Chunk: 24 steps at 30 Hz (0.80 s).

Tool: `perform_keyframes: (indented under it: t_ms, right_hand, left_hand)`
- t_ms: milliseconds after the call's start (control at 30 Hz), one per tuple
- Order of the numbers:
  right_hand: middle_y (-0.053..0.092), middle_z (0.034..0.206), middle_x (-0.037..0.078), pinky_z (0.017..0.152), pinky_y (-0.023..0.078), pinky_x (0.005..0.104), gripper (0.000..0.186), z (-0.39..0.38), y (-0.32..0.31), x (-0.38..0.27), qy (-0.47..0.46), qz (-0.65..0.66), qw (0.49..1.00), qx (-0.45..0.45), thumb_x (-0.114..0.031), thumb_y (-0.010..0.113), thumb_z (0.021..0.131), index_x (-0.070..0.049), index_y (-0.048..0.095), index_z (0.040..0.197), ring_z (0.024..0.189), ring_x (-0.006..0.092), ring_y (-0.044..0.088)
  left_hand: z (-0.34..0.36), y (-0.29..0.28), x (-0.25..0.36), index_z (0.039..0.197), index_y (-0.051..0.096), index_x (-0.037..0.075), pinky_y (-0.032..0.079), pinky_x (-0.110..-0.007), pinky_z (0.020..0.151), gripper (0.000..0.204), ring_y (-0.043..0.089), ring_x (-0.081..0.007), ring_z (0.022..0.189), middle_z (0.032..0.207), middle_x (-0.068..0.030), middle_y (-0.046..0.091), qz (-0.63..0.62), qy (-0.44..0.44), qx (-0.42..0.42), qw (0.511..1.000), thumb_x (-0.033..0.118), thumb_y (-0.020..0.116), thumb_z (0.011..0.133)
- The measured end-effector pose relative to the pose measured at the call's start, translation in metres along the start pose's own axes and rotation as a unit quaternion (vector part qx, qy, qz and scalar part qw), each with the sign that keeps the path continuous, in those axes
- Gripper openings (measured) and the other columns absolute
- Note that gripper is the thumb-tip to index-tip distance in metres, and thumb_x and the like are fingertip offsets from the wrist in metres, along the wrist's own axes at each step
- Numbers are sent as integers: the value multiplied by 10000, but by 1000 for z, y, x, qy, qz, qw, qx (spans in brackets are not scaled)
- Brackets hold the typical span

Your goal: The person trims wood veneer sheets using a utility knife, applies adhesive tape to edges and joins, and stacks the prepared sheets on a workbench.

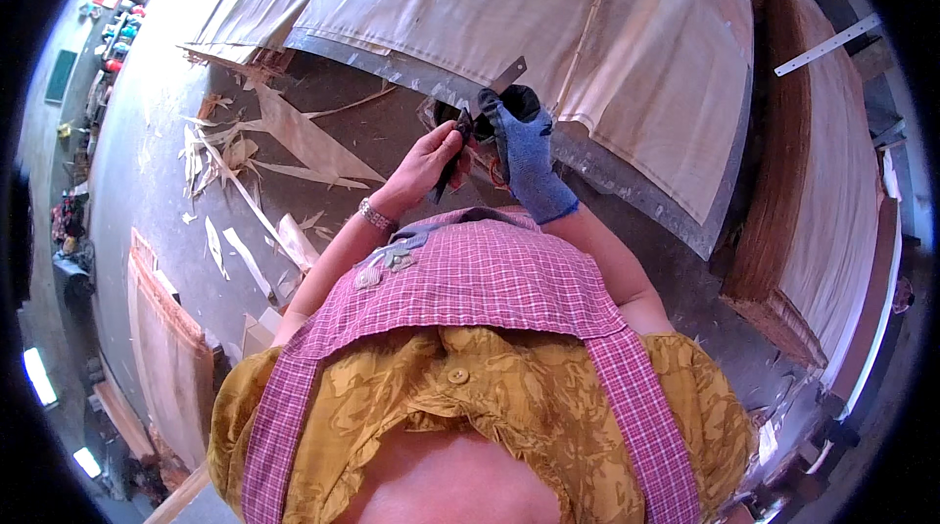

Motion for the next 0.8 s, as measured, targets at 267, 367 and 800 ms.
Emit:
perform_keyframes:
  t_ms: [267, 367, 800]
  right_hand:
    - [652, 766, 9, 571, 486, 240, 93, 0, -1, 1, 6, 7, 1000, 1, -144, 684, 893, -64, 635, 892, 635, 83, 592]
    - [652, 766, 8, 575, 490, 242, 103, 0, -1, 2, 2, 10, 1000, 7, -150, 687, 891, -65, 629, 890, 636, 84, 593]
    - [648, 771, -6, 586, 481, 237, 109, 0, -2, 0, -21, -1, 1000, -8, -156, 691, 893, -59, 641, 891, 649, 70, 581]
  left_hand:
    - [2, 4, 1, 1017, 526, 54, 433, -225, 545, 304, 498, -77, 597, 721, 2, 537, -4, -2, 7, 1000, 318, 379, 1047]
    - [2, 3, -1, 1013, 525, 54, 432, -230, 543, 303, 496, -81, 598, 717, -1, 533, 1, -1, 8, 1000, 317, 378, 1048]
    - [3, 3, -3, 1017, 524, 57, 420, -225, 539, 303, 493, -75, 595, 708, 6, 524, -7, 3, 0, 1000, 321, 379, 1047]
Point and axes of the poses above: each hand's wrist, its own z-axis towards the middle knuckle, its own y-axis out of the palm, x = y × z, the point moved 3 cm from there along z, towards the middle knuckle
